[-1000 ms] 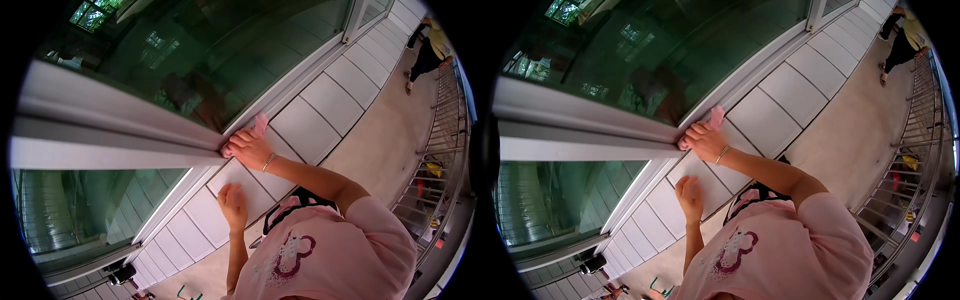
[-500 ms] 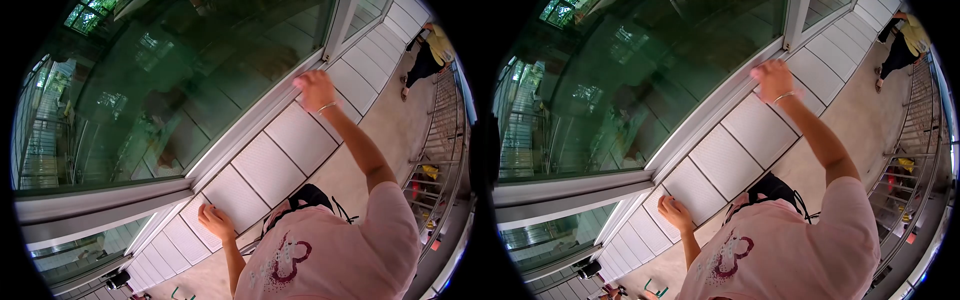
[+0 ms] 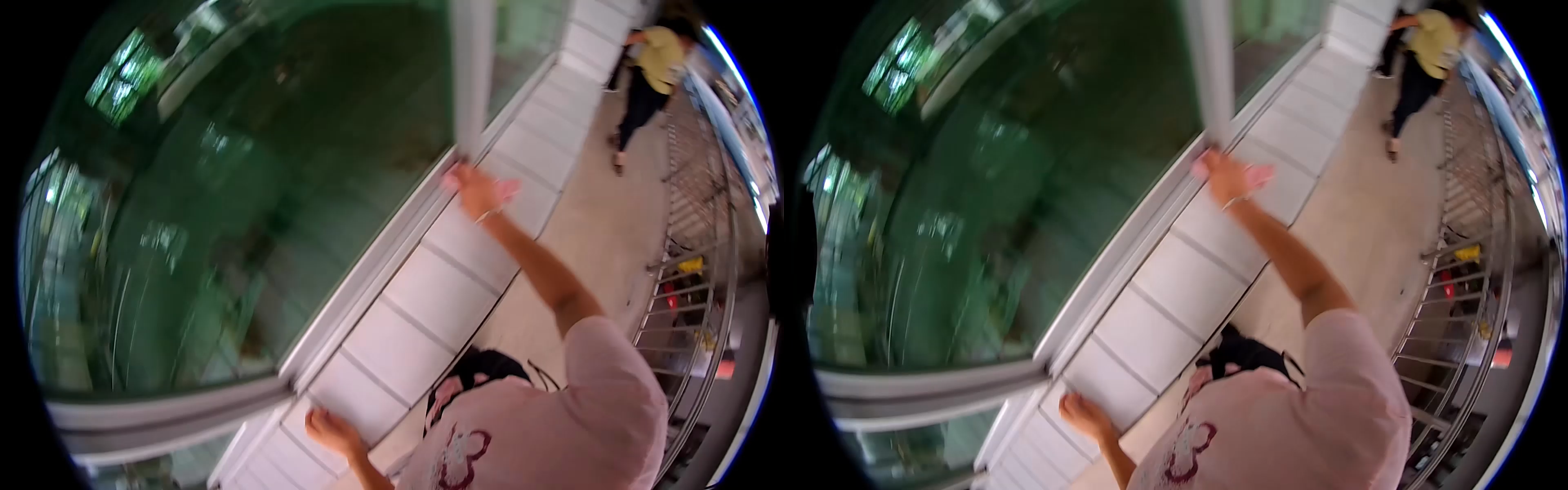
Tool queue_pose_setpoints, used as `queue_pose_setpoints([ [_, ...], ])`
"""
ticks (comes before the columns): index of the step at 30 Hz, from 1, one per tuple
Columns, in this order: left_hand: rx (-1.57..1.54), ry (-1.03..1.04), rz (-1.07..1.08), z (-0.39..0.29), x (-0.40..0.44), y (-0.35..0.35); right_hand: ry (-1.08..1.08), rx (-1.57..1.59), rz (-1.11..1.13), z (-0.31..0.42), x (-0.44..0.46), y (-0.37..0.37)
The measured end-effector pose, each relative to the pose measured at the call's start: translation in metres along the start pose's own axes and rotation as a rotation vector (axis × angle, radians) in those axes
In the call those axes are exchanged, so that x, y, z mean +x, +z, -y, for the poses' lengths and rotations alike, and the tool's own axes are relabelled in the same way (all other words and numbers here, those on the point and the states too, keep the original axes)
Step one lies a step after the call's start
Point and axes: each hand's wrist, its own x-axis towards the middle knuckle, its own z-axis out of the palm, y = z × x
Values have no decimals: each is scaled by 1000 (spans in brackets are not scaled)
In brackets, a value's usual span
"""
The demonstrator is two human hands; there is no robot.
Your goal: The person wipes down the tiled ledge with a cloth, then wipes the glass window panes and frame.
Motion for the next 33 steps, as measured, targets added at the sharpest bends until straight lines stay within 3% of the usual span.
queue_pose_setpoints([
  [3,42,27,15,-26,-45,-22,-24,31,164,13,-53,-77],
  [4,36,17,48,-35,-58,-20,-135,33,119,-6,-77,-75],
  [5,31,10,81,-43,-68,-14,-47,-27,299,-3,-86,-104],
  [7,-17,37,75,-44,-75,9,-132,24,106,-10,-122,-96],
  [9,-18,22,87,-28,-63,14,-1,48,461,45,-140,-137],
  [10,-63,94,100,-17,-48,20,-150,-28,355,65,-158,-118],
  [12,-209,145,145,-6,-13,36,-157,76,465,119,-158,-130],
  [14,-331,256,168,-44,23,58,-386,289,152,129,-191,-63],
  [15,-429,352,182,-67,36,68,-428,216,246,134,-196,-76],
  [19,-609,497,307,-134,78,112,-413,441,130,157,-201,-56],
  [23,-725,584,450,-242,63,121,-407,558,223,104,-189,-65],
  [25,-781,548,643,-266,65,135,-370,514,287,83,-172,-61],
  [28,-857,684,647,-309,64,146,-314,467,158,32,-150,-67],
  [30,-860,770,686,-320,61,160,-193,362,231,-7,-136,-83],
  [31,-870,794,701,-323,66,177,-96,354,-42,-24,-129,-81],
  [32,-801,848,707,-328,78,200,103,585,101,-48,-126,-78],
  [33,-731,902,709,-334,91,221,380,551,144,-63,-125,-87],
])
